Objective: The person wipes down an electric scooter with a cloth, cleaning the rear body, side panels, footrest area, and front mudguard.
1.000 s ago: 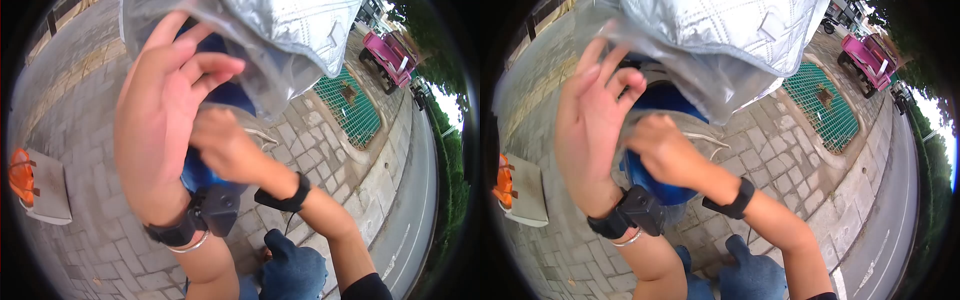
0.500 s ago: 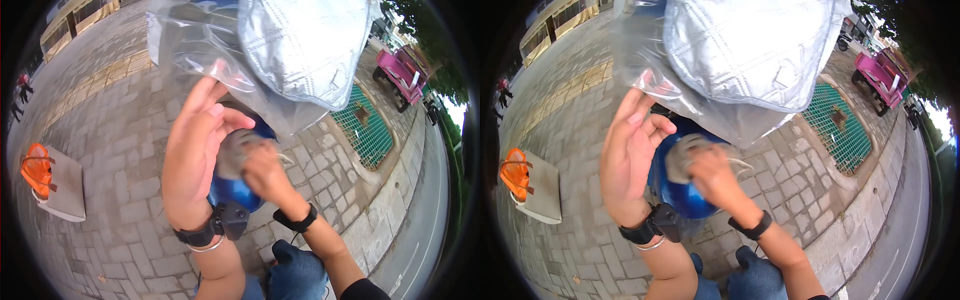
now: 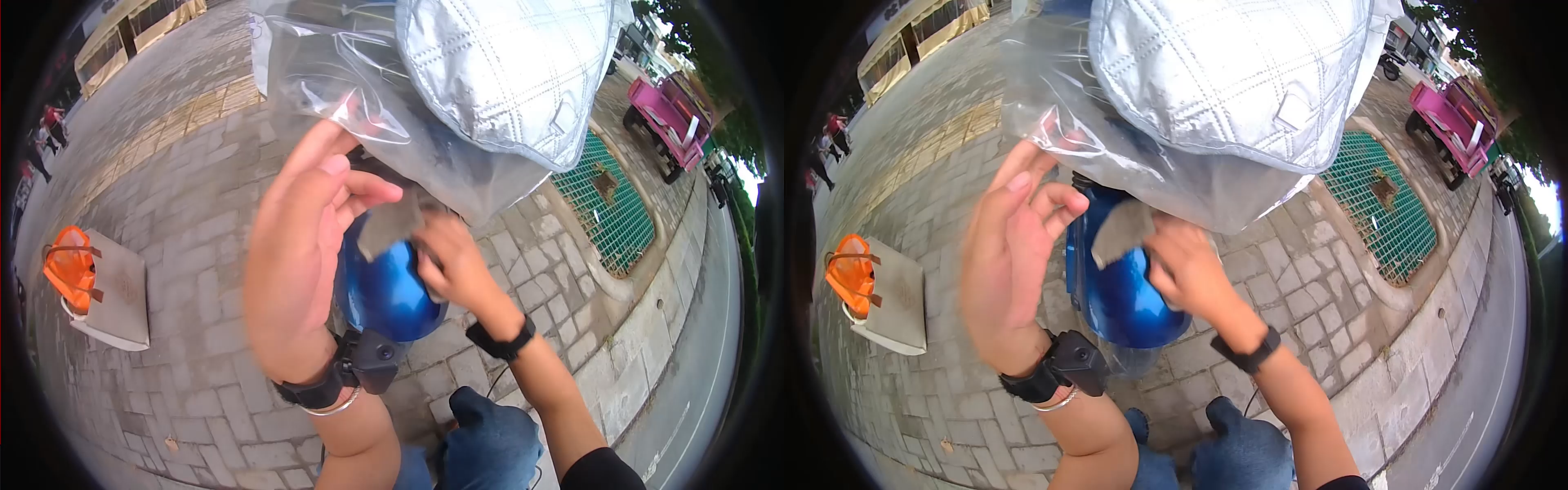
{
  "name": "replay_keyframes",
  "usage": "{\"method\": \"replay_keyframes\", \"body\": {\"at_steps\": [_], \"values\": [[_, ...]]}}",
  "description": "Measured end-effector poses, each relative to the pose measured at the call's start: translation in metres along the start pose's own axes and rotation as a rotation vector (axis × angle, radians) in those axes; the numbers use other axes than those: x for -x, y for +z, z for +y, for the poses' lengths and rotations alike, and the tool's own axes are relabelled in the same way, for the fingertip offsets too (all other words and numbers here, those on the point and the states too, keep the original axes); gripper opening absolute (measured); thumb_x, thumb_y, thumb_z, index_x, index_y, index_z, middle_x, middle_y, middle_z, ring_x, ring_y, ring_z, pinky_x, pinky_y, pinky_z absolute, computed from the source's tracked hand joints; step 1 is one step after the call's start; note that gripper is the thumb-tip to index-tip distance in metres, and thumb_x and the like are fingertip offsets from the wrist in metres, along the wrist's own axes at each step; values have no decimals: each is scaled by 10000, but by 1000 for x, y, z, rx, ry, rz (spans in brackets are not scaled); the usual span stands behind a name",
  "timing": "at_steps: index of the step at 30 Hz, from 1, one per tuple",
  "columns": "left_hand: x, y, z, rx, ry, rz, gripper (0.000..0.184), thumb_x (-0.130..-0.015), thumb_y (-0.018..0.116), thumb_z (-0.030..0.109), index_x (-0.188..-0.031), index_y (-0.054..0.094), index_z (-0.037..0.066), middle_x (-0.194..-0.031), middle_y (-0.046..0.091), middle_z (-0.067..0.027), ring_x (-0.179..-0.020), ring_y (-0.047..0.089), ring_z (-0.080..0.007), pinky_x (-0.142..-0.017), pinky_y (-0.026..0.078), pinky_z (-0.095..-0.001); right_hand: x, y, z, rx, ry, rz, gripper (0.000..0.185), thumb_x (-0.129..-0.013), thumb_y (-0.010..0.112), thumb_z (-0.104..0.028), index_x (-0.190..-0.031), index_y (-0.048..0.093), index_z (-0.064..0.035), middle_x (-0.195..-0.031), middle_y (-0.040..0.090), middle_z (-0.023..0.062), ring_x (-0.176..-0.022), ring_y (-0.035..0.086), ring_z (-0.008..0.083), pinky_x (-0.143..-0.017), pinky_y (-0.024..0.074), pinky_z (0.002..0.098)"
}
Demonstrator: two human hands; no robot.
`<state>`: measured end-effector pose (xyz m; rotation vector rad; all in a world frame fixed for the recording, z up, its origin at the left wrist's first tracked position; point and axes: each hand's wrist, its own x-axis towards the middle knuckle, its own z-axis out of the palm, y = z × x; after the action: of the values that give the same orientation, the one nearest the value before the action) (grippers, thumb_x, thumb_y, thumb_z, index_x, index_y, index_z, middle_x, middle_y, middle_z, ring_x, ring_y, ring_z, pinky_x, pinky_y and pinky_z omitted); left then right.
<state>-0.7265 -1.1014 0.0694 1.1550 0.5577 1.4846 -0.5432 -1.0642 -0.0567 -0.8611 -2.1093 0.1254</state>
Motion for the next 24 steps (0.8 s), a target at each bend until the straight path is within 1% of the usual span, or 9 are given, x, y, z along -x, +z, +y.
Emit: {"method": "replay_keyframes", "body": {"at_steps": [5, 7, 8, 12, 16, 18, 20, 23, 24], "values": [[0, 4, -4, -26, 15, 1, 585, -874, 445, 264, -1344, 319, -60, -1294, 426, -150, -852, 491, -164, -874, 380, -312, 53, 7, -51, 100, -228, -304, 339, -654, 650, -132, -978, 575, -71, -1144, 543, 104, -1115, 499, 224, -982, 350, 453], [-2, 5, -8, 96, 51, 40, 523, -887, 442, 178, -1326, 349, -91, -1280, 462, -154, -867, 539, -194, -872, 400, -350, 40, 11, -61, 73, -251, -306, 352, -647, 658, -154, -982, 580, -77, -1139, 545, 97, -1106, 503, 220, -989, 352, 448], [-3, 11, -7, 26, 45, 49, 585, -872, 448, 261, -1343, 317, -60, -1263, 424, -139, -860, 465, -161, -868, 377, -307, 32, 14, -63, 35, -284, -311, 367, -641, 666, -177, -986, 586, -83, -1134, 547, 90, -1097, 506, 216, -996, 354, 442], [-4, 8, -9, 66, 49, 46, 563, -876, 442, 221, -1349, 314, -57, -1260, 430, -134, -896, 439, -163, -875, 370, -309, -12, 20, -48, 26, -262, -298, 358, -645, 656, -174, -983, 600, -72, -1108, 561, 91, -1077, 517, 224, -981, 369, 423], [0, 5, -3, 58, 28, 93, 560, -878, 449, 230, -1344, 327, -54, -1257, 433, -128, -879, 444, -162, -878, 366, -307, -44, 20, -19, 1, -76, -52, 342, -656, 630, -137, -984, 615, -42, -1060, 580, 101, -1046, 523, 273, -947, 388, 424], [1, -1, -1, 89, 34, 52, 474, -890, 452, 176, -1283, 404, -85, -1211, 498, -134, -874, 522, -183, -872, 397, -331, -45, 24, -24, -53, -17, -27, 337, -658, 635, -134, -982, 618, -43, -1054, 581, 98, -1042, 521, 273, -940, 390, 430], [2, -4, 1, 82, 29, 57, 472, -894, 450, 181, -1282, 407, -84, -1204, 506, -126, -873, 522, -179, -867, 401, -328, -34, 27, -40, 185, -49, 3, 283, -661, 643, -118, -933, 622, -47, -1037, 586, 94, -1039, 518, 257, -936, 387, 441], [-2, -6, -2, 71, 37, 40, 466, -898, 449, 188, -1276, 416, -82, -1185, 521, -114, -870, 525, -171, -860, 409, -324, -29, 41, -52, 152, -40, -19, 232, -665, 642, -93, -892, 618, -54, -1011, 582, 84, -1035, 511, 244, -958, 371, 452], [-2, -5, -4, 60, 48, 37, 461, -899, 450, 191, -1271, 422, -80, -1172, 527, -109, -867, 526, -168, -857, 412, -323, -35, 41, -54, 79, -41, 13, 158, -689, 612, -89, -841, 607, -46, -917, 596, 86, -962, 535, 250, -886, 393, 438]]}}
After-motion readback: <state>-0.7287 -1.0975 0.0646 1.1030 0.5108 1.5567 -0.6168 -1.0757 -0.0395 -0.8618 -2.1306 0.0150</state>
